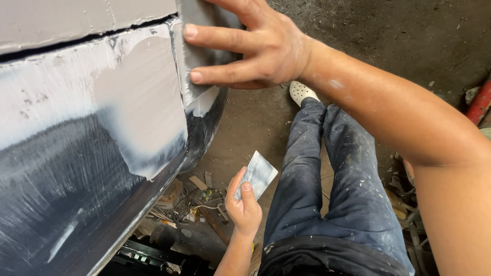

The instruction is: The person applies a white filler substance to a car bumper using a putty knife, spreading it across the surface. They then use a sanding block to smooth the applied filler on the bumper.

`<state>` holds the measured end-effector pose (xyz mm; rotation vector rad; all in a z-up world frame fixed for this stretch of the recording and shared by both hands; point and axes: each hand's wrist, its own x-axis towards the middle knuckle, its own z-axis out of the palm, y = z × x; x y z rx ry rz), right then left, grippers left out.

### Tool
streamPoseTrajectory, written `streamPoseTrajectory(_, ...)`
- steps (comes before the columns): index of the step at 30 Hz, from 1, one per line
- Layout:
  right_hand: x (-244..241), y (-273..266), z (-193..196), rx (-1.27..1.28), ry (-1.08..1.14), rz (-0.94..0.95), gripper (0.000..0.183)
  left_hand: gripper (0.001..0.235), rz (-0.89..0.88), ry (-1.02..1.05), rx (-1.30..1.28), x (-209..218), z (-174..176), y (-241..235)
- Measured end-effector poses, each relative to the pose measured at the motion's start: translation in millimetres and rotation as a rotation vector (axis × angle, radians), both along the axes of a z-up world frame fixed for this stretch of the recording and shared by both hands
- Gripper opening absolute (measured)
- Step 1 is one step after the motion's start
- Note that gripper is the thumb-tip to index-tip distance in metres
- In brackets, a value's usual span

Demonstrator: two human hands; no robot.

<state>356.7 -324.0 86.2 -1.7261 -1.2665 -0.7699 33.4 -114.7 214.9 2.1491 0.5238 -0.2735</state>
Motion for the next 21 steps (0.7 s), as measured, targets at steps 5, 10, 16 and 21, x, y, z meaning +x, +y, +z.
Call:
streamPoseTrajectory(5,-10,-21,18,-0.114,0.108,-0.043,0.060,0.039,0.009,0.011,-0.006,1,1,-7)
streamPoseTrajectory(10,0,-12,15,-0.072,0.075,-0.023,0.061,0.039,0.008,0.040,-0.005,1,-1,-9)
streamPoseTrajectory(16,-18,-18,-2,-0.006,0.098,0.041,0.066,0.040,0.022,0.083,-0.034,6,-1,-5)
streamPoseTrajectory(21,-109,-44,61,0.053,0.817,0.091,0.055,0.045,0.280,-0.024,-0.263,36,4,-17)
